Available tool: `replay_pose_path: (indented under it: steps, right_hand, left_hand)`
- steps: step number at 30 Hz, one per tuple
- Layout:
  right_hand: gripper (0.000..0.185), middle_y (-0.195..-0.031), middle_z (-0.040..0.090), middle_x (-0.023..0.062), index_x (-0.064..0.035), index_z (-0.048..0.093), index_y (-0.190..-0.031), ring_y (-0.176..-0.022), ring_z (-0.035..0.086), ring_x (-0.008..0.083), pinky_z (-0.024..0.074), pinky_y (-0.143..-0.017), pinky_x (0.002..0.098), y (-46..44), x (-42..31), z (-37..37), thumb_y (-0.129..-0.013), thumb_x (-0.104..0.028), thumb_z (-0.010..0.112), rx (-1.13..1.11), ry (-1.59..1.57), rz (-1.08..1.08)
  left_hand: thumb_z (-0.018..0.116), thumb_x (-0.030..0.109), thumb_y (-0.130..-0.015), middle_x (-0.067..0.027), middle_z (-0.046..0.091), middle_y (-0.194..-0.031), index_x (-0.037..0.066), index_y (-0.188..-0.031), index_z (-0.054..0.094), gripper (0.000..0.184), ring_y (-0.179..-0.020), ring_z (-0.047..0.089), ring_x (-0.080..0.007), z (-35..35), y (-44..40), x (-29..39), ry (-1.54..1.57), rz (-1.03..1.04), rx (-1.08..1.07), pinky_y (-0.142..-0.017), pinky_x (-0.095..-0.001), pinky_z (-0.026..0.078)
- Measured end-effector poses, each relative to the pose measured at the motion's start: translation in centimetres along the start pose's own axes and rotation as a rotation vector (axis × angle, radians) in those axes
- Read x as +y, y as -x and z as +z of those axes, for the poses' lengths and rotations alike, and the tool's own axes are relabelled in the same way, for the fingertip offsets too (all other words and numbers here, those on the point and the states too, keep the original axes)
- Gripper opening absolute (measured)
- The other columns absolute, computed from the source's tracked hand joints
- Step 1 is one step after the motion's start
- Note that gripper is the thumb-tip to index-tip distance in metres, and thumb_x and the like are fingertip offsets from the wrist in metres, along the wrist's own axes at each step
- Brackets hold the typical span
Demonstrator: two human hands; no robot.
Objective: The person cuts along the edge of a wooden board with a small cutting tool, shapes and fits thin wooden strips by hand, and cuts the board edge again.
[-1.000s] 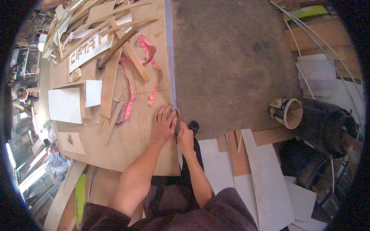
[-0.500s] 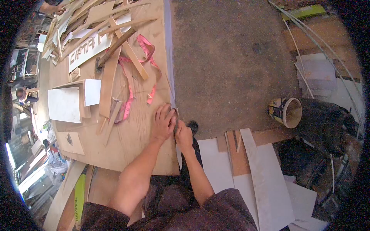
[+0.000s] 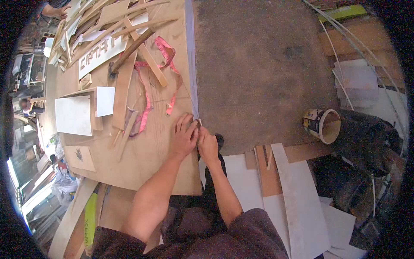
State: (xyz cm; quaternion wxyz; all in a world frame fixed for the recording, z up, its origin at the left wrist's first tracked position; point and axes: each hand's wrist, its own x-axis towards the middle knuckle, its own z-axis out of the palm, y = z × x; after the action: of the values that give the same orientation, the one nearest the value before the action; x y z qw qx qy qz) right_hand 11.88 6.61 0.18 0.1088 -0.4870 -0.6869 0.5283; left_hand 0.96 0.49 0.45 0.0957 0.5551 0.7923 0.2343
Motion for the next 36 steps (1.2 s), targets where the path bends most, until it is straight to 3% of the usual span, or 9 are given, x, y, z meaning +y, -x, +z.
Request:
replay_pose_path:
  steps: [6,9,13,17,21,25,27,34,36]
  right_hand:
    - [0.037,-0.090,0.062,0.0305,0.0012,0.060,-0.102,-0.085,0.059,0.0510,0.0466,-0.071,0.0564,2.9,2.6,0.4,-0.104,-0.026,0.035,-0.049,0.090,0.108]
    - [0.036,-0.088,0.062,0.0312,0.0011,0.060,-0.106,-0.084,0.059,0.0512,0.0471,-0.071,0.0557,-0.4,0.2,0.6,-0.104,-0.026,0.037,0.011,-0.025,0.011]
    - [0.036,-0.086,0.062,0.0311,0.0012,0.061,-0.107,-0.082,0.060,0.0509,0.0474,-0.070,0.0553,1.0,0.7,0.4,-0.104,-0.026,0.037,0.028,-0.004,0.050]
    - [0.039,-0.086,0.062,0.0308,0.0008,0.063,-0.105,-0.082,0.060,0.0504,0.0476,-0.070,0.0558,3.2,3.3,1.0,-0.104,-0.029,0.037,0.034,0.063,0.087]
    - [0.042,-0.087,0.063,0.0317,0.0002,0.064,-0.105,-0.083,0.061,0.0501,0.0478,-0.070,0.0569,-0.3,0.5,0.6,-0.104,-0.032,0.037,0.003,0.036,0.076]
    - [0.043,-0.085,0.063,0.0316,0.0005,0.064,-0.102,-0.080,0.062,0.0505,0.0478,-0.069,0.0580,2.3,1.8,1.3,-0.104,-0.032,0.036,0.079,0.083,0.064]
    - [0.043,-0.084,0.063,0.0314,-0.0003,0.064,-0.097,-0.078,0.061,0.0518,0.0479,-0.069,0.0586,3.4,2.2,1.3,-0.104,-0.032,0.036,0.031,0.118,0.168]
    - [0.039,-0.086,0.064,0.0290,-0.0002,0.063,-0.097,-0.079,0.062,0.0500,0.0486,-0.068,0.0562,0.4,0.4,1.0,-0.104,-0.028,0.037,0.065,0.074,0.021]
    - [0.038,-0.088,0.064,0.0289,-0.0002,0.063,-0.098,-0.079,0.061,0.0500,0.0486,-0.069,0.0557,2.7,2.4,1.2,-0.104,-0.027,0.037,0.055,0.081,0.066]
  left_hand:
    - [0.059,0.018,-0.089,-0.0121,0.049,-0.137,0.006,-0.116,0.061,0.030,-0.136,0.038,-0.0313,0.3,-0.1,0.1,-0.008,-0.012,-0.004,-0.114,-0.0487,0.028]
    - [0.058,0.018,-0.090,-0.0119,0.049,-0.137,0.006,-0.117,0.061,0.030,-0.136,0.038,-0.0306,0.4,-0.1,0.1,0.005,-0.015,0.017,-0.115,-0.0482,0.028]
    - [0.057,0.019,-0.090,-0.0118,0.048,-0.137,0.007,-0.117,0.060,0.030,-0.136,0.037,-0.0314,0.3,-0.3,0.0,-0.006,-0.011,-0.020,-0.115,-0.0483,0.028]
    - [0.055,0.020,-0.091,-0.0112,0.050,-0.136,0.007,-0.118,0.061,0.030,-0.136,0.039,-0.0292,0.5,0.0,0.0,0.007,-0.042,-0.019,-0.116,-0.0481,0.026]
    - [0.055,0.021,-0.091,-0.0110,0.050,-0.136,0.008,-0.118,0.061,0.030,-0.136,0.039,-0.0288,0.4,0.0,-0.1,0.010,-0.028,0.010,-0.116,-0.0478,0.026]
    - [0.055,0.021,-0.091,-0.0108,0.049,-0.137,0.008,-0.118,0.061,0.030,-0.136,0.039,-0.0287,0.3,-0.2,0.0,0.005,-0.022,-0.008,-0.116,-0.0479,0.026]
    - [0.055,0.020,-0.091,-0.0106,0.049,-0.137,0.008,-0.118,0.061,0.030,-0.136,0.039,-0.0286,0.4,-0.3,0.1,0.006,-0.030,-0.008,-0.116,-0.0479,0.026]
    - [0.055,0.020,-0.091,-0.0109,0.050,-0.135,0.008,-0.118,0.061,0.029,-0.135,0.040,-0.0286,0.3,0.0,-0.2,-0.015,-0.010,0.004,-0.116,-0.0470,0.027]
    - [0.055,0.019,-0.091,-0.0110,0.050,-0.135,0.008,-0.118,0.061,0.029,-0.134,0.040,-0.0288,0.4,-0.2,-0.1,-0.009,0.000,0.011,-0.115,-0.0470,0.027]
